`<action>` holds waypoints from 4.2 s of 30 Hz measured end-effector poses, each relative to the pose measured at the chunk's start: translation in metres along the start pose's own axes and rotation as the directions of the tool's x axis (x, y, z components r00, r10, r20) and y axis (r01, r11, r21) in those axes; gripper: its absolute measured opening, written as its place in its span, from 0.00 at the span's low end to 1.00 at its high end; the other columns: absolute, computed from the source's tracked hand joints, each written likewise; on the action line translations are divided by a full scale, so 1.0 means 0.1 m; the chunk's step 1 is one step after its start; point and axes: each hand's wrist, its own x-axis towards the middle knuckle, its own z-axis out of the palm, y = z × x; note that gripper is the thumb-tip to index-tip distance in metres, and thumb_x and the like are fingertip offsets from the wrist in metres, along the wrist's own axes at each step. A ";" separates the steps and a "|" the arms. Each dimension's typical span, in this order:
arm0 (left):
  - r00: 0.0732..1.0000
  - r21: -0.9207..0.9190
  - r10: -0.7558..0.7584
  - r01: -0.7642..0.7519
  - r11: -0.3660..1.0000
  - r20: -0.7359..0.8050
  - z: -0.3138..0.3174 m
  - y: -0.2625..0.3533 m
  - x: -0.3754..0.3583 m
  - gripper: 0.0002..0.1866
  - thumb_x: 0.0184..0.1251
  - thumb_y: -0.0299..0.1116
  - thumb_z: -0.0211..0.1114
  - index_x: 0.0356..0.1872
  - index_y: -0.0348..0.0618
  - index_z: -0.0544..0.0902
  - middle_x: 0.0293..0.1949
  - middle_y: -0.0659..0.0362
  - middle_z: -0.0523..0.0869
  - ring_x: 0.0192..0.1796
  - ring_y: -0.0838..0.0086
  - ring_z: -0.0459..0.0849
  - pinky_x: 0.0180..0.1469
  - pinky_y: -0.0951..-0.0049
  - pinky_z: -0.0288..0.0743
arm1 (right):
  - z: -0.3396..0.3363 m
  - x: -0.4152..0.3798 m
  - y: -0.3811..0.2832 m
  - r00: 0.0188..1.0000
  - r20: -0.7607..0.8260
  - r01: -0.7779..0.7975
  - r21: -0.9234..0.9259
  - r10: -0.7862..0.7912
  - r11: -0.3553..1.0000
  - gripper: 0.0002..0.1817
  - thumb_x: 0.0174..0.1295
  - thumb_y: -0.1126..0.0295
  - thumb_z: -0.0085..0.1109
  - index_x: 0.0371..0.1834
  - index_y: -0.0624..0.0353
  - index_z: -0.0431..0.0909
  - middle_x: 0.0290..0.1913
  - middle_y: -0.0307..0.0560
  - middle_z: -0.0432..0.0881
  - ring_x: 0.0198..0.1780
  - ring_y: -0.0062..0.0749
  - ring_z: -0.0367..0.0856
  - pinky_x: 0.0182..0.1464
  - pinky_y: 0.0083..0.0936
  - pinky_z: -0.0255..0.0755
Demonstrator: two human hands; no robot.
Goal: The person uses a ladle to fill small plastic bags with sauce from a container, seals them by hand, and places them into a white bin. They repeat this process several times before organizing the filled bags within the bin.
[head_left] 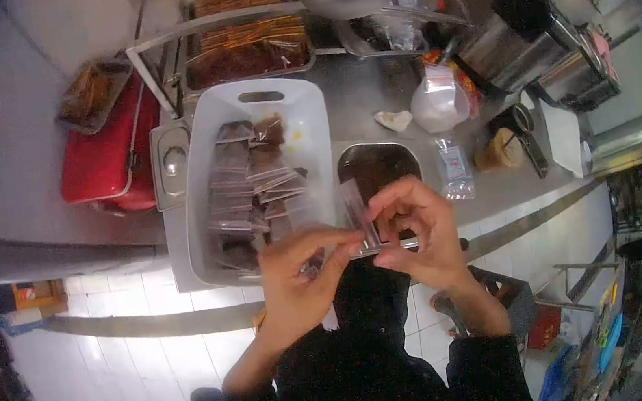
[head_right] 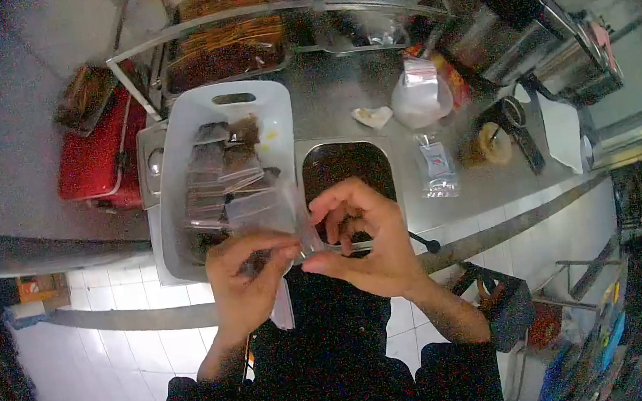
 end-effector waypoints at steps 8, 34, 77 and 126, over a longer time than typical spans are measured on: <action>0.998 0.149 -0.064 0.059 0.987 0.029 0.01 0.26 -0.06 0.05 0.56 0.22 0.70 0.34 0.40 0.86 0.31 0.56 0.88 0.32 0.73 0.86 0.36 0.76 0.76 | -0.14 -0.03 0.14 0.999 0.046 -0.020 -0.016 0.021 1.000 0.20 0.62 0.73 0.65 0.58 0.60 0.74 0.44 0.41 0.83 0.36 0.16 0.78 0.36 0.15 0.74; 0.909 0.488 0.331 -0.416 0.767 0.254 0.43 0.35 -0.26 0.11 0.61 0.30 0.72 0.38 0.32 0.85 0.29 0.52 0.86 0.28 0.75 0.82 0.24 0.80 0.74 | -0.08 -0.85 -0.01 0.924 -0.380 0.136 0.215 -0.046 0.967 0.06 0.61 0.74 0.64 0.38 0.65 0.83 0.39 0.50 0.83 0.40 0.24 0.82 0.39 0.19 0.76; 0.940 0.653 0.087 -0.294 0.698 0.331 0.52 0.17 -0.16 0.09 0.56 0.27 0.67 0.28 0.44 0.72 0.24 0.58 0.74 0.20 0.67 0.79 0.21 0.69 0.72 | -0.08 -0.75 0.31 0.811 -0.181 0.116 -0.883 -0.557 0.456 0.08 0.47 0.77 0.69 0.25 0.58 0.76 0.41 0.45 0.83 0.32 0.33 0.84 0.29 0.23 0.78; 0.994 -0.072 0.021 -0.013 0.997 0.105 0.07 0.04 -0.28 0.40 0.42 0.39 0.83 0.58 0.36 0.73 0.49 0.49 0.80 0.48 0.67 0.81 0.47 0.75 0.74 | -0.47 -0.58 0.24 0.904 -0.427 -0.409 -0.861 0.006 0.302 0.20 0.59 0.56 0.65 0.48 0.55 0.75 0.49 0.54 0.76 0.40 0.53 0.82 0.38 0.43 0.76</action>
